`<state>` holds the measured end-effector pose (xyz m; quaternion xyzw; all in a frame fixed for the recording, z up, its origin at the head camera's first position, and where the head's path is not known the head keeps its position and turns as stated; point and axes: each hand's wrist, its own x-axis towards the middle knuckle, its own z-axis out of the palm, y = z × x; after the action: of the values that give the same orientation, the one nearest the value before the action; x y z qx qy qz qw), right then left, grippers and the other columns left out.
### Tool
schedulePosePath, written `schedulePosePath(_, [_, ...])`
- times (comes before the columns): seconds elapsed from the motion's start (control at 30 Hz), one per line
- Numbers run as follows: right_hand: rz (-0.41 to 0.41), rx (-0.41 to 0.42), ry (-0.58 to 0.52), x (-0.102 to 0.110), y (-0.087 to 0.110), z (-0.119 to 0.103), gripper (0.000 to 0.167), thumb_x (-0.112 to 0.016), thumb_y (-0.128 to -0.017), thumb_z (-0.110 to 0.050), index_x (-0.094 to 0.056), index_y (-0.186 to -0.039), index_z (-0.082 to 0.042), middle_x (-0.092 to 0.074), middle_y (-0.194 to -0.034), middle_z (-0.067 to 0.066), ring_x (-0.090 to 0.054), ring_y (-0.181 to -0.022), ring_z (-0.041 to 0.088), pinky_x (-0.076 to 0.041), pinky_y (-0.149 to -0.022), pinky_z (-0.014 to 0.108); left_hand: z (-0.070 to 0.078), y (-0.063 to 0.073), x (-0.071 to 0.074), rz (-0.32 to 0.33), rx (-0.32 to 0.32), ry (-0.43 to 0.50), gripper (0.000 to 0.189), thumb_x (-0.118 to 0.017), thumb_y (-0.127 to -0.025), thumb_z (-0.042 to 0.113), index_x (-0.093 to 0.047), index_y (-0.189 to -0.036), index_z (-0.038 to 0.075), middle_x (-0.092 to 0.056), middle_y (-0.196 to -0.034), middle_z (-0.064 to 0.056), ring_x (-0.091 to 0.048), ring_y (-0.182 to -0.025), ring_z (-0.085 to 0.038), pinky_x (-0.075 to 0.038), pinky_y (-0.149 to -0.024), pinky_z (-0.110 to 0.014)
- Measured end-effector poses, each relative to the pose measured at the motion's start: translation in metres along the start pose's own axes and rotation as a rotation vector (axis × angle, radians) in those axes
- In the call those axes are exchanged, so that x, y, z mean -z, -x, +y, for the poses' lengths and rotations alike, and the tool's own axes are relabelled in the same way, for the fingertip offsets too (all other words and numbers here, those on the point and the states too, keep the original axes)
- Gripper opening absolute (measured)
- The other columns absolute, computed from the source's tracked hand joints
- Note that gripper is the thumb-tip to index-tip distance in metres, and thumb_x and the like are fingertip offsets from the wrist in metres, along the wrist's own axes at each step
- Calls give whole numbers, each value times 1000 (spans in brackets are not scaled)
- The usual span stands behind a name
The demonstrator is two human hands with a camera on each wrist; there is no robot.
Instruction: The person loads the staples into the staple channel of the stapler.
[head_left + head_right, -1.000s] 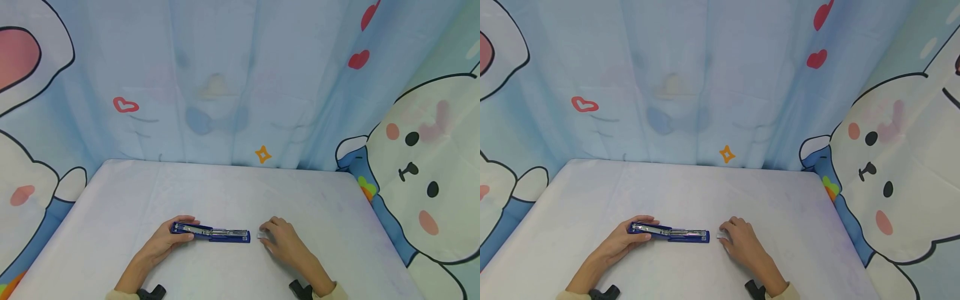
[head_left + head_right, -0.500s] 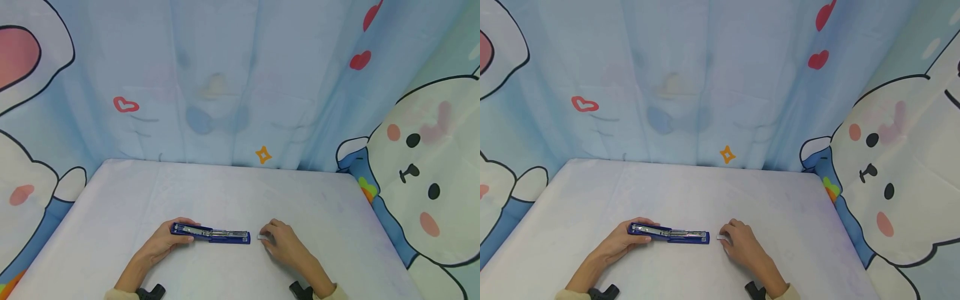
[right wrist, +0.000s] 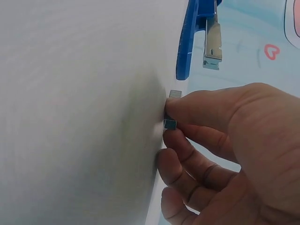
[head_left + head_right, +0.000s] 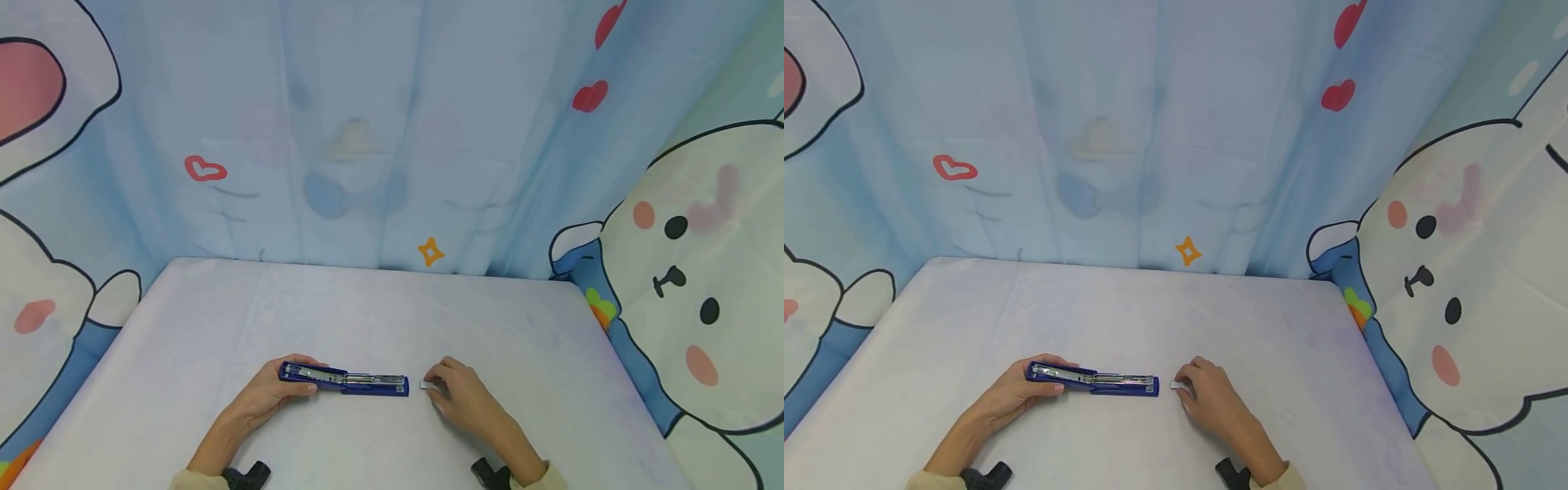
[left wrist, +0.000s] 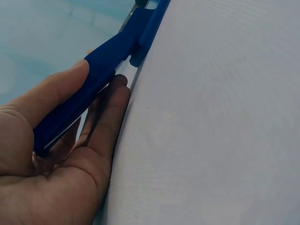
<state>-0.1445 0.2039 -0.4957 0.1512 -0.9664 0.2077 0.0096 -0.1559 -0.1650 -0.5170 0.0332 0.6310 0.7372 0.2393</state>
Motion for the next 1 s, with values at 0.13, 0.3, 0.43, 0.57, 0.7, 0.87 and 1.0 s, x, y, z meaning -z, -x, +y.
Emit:
schedulePosePath(0.13, [12,3,-4,1,0,0,14,-85,-87,-7,-78,-97,-14,-68,-92,-7,-62,-87,7,-57,-81,28,0,-1,0,4,-4,-9,46,-81,-89,1,-65,-132,0,-73,-131,-3,-67,-120,-16,-57,-93,-23])
schedulePosePath(0.3, [22,8,-7,2,0,0,14,-85,-87,-8,-77,-96,-14,-67,-92,-6,-62,-88,7,-56,-82,29,-2,-1,0,8,-2,-15,45,-81,-89,1,-65,-131,1,-73,-131,-3,-68,-120,-15,-57,-94,-22])
schedulePosePath(0.43, [39,5,-8,1,0,0,15,-85,-87,-9,-77,-97,-15,-67,-92,-7,-61,-89,7,-56,-82,29,-3,-1,-1,9,-2,-5,45,-81,-89,0,-65,-131,1,-73,-132,-4,-68,-120,-15,-58,-94,-22])
schedulePosePath(0.57, [60,-3,-22,0,-1,0,15,-85,-88,-9,-77,-98,-16,-65,-92,-7,-61,-89,7,-56,-82,29,-3,-1,-1,10,-7,-9,47,-81,-89,1,-64,-134,-2,-72,-133,-7,-69,-119,-16,-58,-94,-22])
schedulePosePath(0.7, [77,-3,-55,-1,-2,-3,15,-85,-88,-9,-77,-98,-16,-65,-92,-8,-60,-90,7,-56,-82,27,-2,-1,-1,23,-3,-33,50,-82,-89,2,-64,-136,-4,-71,-133,-9,-69,-118,-16,-58,-94,-22])
schedulePosePath(0.87, [137,23,-85,-2,-2,-6,17,-86,-87,-8,-77,-99,-16,-65,-93,-9,-59,-88,7,-55,-79,24,-3,-2,-1,38,-2,-52,51,-82,-89,3,-64,-136,-4,-72,-133,-9,-69,-120,-17,-58,-95,-23])
schedulePosePath(1.0, [183,82,-128,-3,-2,-10,19,-86,-85,-5,-78,-99,-15,-66,-95,-8,-57,-86,8,-55,-75,25,-3,-2,-2,37,-18,-60,51,-82,-89,4,-63,-136,-5,-72,-135,-11,-69,-120,-17,-58,-95,-22])
